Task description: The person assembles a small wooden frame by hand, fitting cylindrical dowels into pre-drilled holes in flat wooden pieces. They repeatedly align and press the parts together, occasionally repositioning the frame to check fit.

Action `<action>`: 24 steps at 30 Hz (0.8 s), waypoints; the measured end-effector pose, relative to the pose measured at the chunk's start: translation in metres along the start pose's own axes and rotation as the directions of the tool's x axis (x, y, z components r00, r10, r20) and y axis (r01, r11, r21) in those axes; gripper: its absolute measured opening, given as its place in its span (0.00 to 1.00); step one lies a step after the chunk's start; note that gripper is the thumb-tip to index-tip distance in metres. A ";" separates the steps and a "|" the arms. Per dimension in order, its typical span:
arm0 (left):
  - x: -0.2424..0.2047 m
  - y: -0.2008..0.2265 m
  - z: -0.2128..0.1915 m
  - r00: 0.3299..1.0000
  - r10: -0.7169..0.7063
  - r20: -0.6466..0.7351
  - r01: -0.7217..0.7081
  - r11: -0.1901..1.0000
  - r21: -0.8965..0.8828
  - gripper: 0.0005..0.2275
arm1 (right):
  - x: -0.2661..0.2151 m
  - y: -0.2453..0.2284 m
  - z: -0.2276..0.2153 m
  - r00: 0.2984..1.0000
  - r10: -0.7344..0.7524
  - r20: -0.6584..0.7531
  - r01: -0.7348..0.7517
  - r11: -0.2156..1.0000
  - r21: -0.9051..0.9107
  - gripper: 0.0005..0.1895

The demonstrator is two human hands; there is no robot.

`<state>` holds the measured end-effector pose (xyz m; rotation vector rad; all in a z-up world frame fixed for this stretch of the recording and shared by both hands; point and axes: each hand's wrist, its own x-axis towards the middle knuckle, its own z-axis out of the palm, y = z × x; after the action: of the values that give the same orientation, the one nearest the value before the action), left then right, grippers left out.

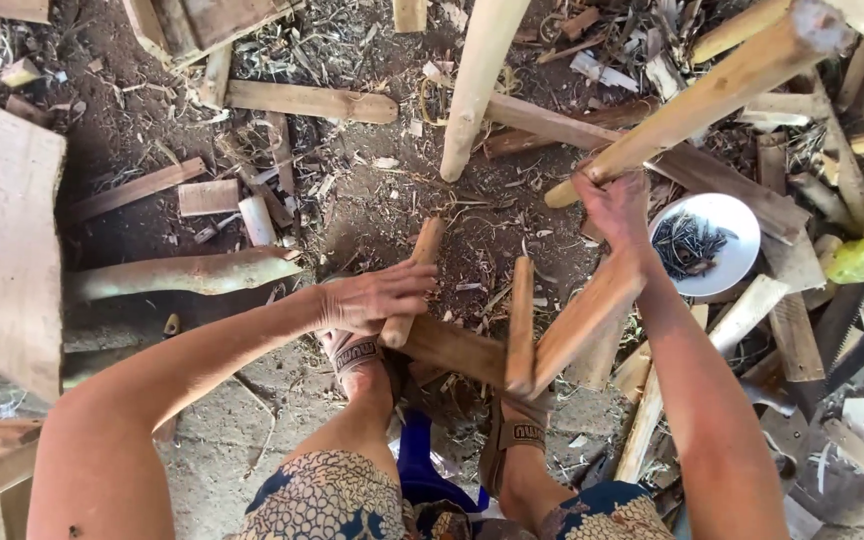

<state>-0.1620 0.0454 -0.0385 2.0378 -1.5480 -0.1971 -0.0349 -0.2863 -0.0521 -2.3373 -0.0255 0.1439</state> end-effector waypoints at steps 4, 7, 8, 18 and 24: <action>-0.008 -0.024 0.041 0.952 -0.267 -0.147 0.182 0.884 -0.430 0.22 | 0.001 0.008 -0.008 0.975 0.180 0.129 -0.187 0.981 0.043 0.14; -0.006 -0.034 0.047 0.911 -0.379 -0.162 0.237 0.803 -0.546 0.27 | 0.002 -0.007 -0.019 0.958 0.190 0.214 -0.230 0.957 0.178 0.15; -0.004 -0.036 0.043 0.893 -0.425 -0.149 0.268 0.767 -0.583 0.29 | 0.005 -0.009 -0.020 0.946 0.222 0.235 -0.278 0.929 0.244 0.17; 0.013 -0.037 -0.008 0.909 -0.398 -0.125 0.196 0.671 -0.715 0.24 | -0.012 -0.005 -0.035 0.955 0.008 0.296 -0.220 0.690 0.689 0.22; 0.023 -0.051 -0.007 0.918 -0.388 -0.084 0.178 0.592 -0.786 0.24 | -0.021 0.067 -0.022 0.935 0.193 0.297 -0.354 0.518 0.779 0.16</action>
<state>-0.1081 0.0351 -0.0538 1.4983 -0.7384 -0.5955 -0.0552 -0.3505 -0.0828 -1.3357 0.2809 0.4244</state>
